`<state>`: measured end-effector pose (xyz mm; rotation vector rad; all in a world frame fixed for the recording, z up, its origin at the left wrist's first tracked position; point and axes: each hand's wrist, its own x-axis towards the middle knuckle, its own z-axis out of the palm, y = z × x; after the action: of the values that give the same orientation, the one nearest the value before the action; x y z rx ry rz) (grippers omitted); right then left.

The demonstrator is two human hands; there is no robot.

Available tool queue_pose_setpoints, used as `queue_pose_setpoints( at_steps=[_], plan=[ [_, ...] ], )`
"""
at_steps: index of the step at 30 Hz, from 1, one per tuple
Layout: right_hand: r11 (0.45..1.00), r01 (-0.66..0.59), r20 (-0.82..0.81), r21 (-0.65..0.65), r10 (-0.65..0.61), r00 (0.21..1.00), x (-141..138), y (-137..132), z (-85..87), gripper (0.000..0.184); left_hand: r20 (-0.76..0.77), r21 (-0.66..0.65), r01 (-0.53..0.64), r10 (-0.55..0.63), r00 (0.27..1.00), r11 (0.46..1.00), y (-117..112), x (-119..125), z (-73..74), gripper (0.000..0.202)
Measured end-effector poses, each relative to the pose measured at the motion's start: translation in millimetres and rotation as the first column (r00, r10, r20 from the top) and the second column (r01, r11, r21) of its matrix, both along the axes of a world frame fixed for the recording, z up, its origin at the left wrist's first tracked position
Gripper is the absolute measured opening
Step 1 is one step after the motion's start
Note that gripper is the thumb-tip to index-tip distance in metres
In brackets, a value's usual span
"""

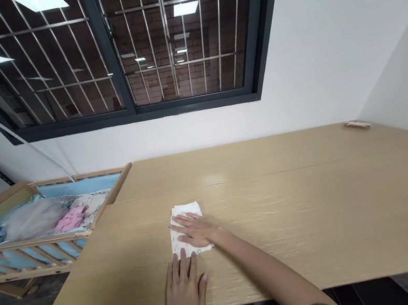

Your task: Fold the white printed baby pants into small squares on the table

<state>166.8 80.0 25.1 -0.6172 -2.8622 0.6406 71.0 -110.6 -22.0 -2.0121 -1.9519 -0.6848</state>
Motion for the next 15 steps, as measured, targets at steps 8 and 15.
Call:
queue_pose_setpoints(
  at_steps=[8, 15],
  plan=[
    [0.99, 0.081, -0.007, 0.115, -0.081, 0.997, -5.8, 49.0, 0.2, 0.055, -0.032, -0.012, 0.01, -0.011, 0.999, 1.0, 0.7, -2.8, -1.8, 0.05],
    [0.93, 0.324, -0.222, 0.173, -0.284, 0.933, 5.0, 28.0, 4.4, 0.052, -0.024, -0.061, 0.03, -0.031, 0.999, 0.998, 6.6, -11.1, 8.1, 0.037]
  ],
)
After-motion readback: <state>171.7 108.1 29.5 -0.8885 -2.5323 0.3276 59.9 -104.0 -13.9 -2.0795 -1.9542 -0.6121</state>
